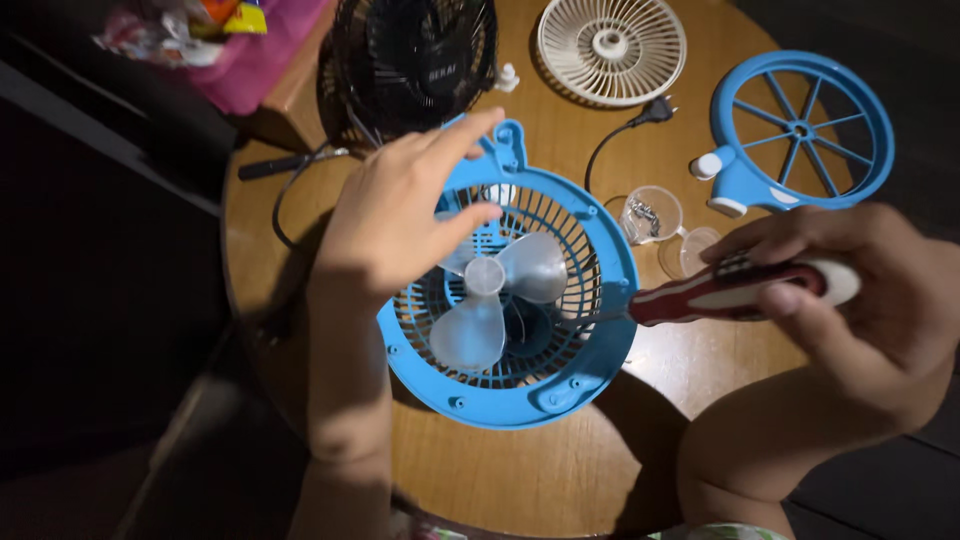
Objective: The person uses a screwdriver to fasten screws into the blue fan housing, then rotates the fan blades by hand to check movement. The person continues to tighten screws and reposition the fan parts on the table.
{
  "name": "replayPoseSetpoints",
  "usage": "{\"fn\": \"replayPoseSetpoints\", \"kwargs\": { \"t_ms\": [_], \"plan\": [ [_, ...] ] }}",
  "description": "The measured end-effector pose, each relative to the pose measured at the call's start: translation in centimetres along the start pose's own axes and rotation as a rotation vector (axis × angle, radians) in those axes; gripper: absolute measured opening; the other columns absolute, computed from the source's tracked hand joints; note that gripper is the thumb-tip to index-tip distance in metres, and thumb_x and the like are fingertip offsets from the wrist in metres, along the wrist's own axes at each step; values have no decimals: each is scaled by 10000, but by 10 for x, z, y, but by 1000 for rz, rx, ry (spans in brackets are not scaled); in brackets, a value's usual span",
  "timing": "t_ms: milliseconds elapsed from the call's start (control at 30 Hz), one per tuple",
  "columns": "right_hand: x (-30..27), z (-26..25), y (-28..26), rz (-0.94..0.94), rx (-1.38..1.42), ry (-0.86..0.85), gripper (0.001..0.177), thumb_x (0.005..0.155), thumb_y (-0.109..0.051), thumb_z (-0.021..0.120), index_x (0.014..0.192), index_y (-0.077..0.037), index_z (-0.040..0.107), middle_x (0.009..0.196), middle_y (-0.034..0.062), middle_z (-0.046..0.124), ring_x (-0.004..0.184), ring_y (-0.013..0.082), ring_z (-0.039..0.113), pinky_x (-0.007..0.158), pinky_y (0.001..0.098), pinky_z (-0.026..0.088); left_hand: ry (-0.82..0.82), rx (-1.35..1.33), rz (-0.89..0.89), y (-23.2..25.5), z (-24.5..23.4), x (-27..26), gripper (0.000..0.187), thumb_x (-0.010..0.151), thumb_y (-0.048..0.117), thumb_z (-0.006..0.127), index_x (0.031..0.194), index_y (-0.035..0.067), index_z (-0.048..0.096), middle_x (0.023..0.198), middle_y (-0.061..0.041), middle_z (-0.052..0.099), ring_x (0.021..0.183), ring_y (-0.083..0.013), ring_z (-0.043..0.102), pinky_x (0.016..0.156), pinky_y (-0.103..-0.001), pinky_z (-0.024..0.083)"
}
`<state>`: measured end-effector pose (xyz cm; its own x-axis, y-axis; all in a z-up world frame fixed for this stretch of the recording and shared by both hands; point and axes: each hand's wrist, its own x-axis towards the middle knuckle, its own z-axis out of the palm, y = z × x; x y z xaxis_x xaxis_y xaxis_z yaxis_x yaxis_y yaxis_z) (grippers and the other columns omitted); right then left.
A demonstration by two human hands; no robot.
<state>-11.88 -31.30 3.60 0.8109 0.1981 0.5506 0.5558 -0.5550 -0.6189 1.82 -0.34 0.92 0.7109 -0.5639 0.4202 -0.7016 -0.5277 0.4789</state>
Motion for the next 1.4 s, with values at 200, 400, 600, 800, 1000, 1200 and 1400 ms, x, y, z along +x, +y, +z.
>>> {"fn": "replayPoseSetpoints", "kwargs": {
  "t_ms": [200, 400, 600, 800, 1000, 1200, 1400],
  "plan": [
    [21, 28, -17, 17, -176, -138, 249, 868, -101, 694, 1033, 73, 631, 975, 192, 739, 847, 215, 773, 716, 272, 596, 38, 67, -76, -27, 4, -7, 806, 868, 312, 829, 1514, 20, 445, 1179, -254, 701, 1088, -428, 669, 895, -487, 525],
    [31, 49, -21, -16, -238, -221, 270, 861, -99, 758, 1031, 70, 633, 948, 166, 732, 801, 211, 761, 666, 278, 567, -14, 152, -247, -48, 0, -9, 835, 855, 330, 830, 1507, -25, 448, 1017, -322, 697, 954, -483, 681, 826, -542, 523],
    [34, 58, -21, -57, -325, -239, 255, 864, -71, 759, 1034, 80, 644, 913, 158, 719, 762, 226, 743, 630, 296, 552, 3, 51, -164, -52, 1, -14, 844, 882, 337, 831, 1529, -32, 433, 1075, -325, 705, 1012, -472, 695, 873, -520, 541],
    [35, 63, -18, -104, -354, -231, 249, 872, -69, 763, 1028, 83, 642, 911, 167, 706, 765, 244, 731, 640, 309, 549, 28, 26, -114, -51, 2, -16, 850, 893, 326, 838, 1548, -21, 423, 1116, -328, 705, 1132, -459, 686, 928, -515, 526],
    [35, 65, -17, -84, -347, -241, 246, 872, -68, 766, 1020, 91, 650, 888, 165, 713, 730, 231, 732, 612, 301, 536, 37, 49, -123, -52, 3, -16, 843, 913, 332, 844, 1560, -4, 420, 1160, -313, 710, 1102, -456, 695, 934, -508, 536],
    [35, 57, -16, -29, -284, -240, 245, 907, -82, 728, 1063, 90, 652, 919, 164, 724, 769, 201, 743, 652, 279, 554, 31, 105, -213, -48, 2, -11, 861, 862, 305, 849, 1562, 63, 411, 1127, -278, 722, 1026, -455, 697, 870, -511, 539],
    [8, 23, -3, 131, 33, -67, 245, 1087, -159, 561, 1208, 50, 520, 1114, 153, 671, 1034, 227, 726, 923, 314, 611, 40, 113, -68, -18, -3, -19, 770, 878, 332, 827, 1513, 90, 463, 1171, -217, 736, 1019, -378, 719, 820, -465, 547]
  ]
}}
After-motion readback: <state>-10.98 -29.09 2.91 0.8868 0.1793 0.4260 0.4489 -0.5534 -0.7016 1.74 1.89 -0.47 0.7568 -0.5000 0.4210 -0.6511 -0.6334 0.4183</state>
